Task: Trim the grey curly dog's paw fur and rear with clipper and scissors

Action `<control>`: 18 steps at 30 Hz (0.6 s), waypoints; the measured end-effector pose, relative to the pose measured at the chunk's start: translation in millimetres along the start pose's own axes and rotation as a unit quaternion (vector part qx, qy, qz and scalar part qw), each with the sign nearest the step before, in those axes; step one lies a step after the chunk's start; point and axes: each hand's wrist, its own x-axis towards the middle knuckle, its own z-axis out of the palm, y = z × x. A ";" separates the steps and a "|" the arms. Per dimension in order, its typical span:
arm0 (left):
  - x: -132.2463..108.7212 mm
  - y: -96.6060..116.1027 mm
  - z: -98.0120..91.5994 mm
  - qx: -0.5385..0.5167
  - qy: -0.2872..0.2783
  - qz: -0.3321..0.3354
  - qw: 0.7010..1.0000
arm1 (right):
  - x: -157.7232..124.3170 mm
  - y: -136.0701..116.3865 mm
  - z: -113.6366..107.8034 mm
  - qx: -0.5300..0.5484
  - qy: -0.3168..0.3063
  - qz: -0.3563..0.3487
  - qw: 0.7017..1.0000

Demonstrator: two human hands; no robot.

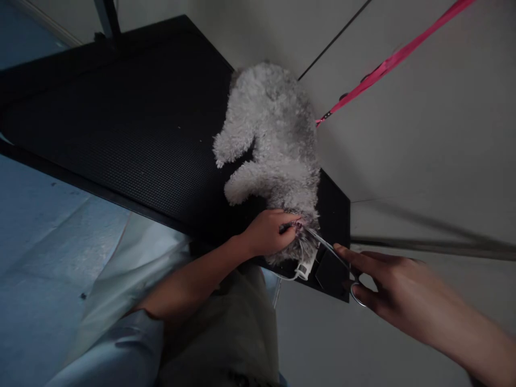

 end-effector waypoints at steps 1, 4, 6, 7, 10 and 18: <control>0.3 -0.1 0.7 -0.004 0.004 0.004 1.000 | 0.7 -1.5 -0.4 -0.010 -0.006 0.011 1.000; 0.9 0.1 2.1 -0.012 0.011 0.013 1.000 | 7.7 -6.2 0.6 -0.037 -0.011 0.038 0.999; 1.1 0.8 1.9 -0.009 0.008 0.011 1.000 | 12.8 -7.4 2.3 -0.041 -0.016 0.033 0.998; 1.1 1.3 1.5 -0.005 0.007 0.007 1.000 | 14.3 -7.2 3.0 -0.040 -0.021 0.025 0.999; 0.9 2.7 0.5 0.003 0.007 0.002 1.000 | 13.7 -4.9 4.5 -0.023 -0.025 0.001 0.999; 1.5 2.0 2.7 -0.023 0.000 0.008 1.000 | -1.6 2.5 3.2 0.023 -0.022 -0.015 0.999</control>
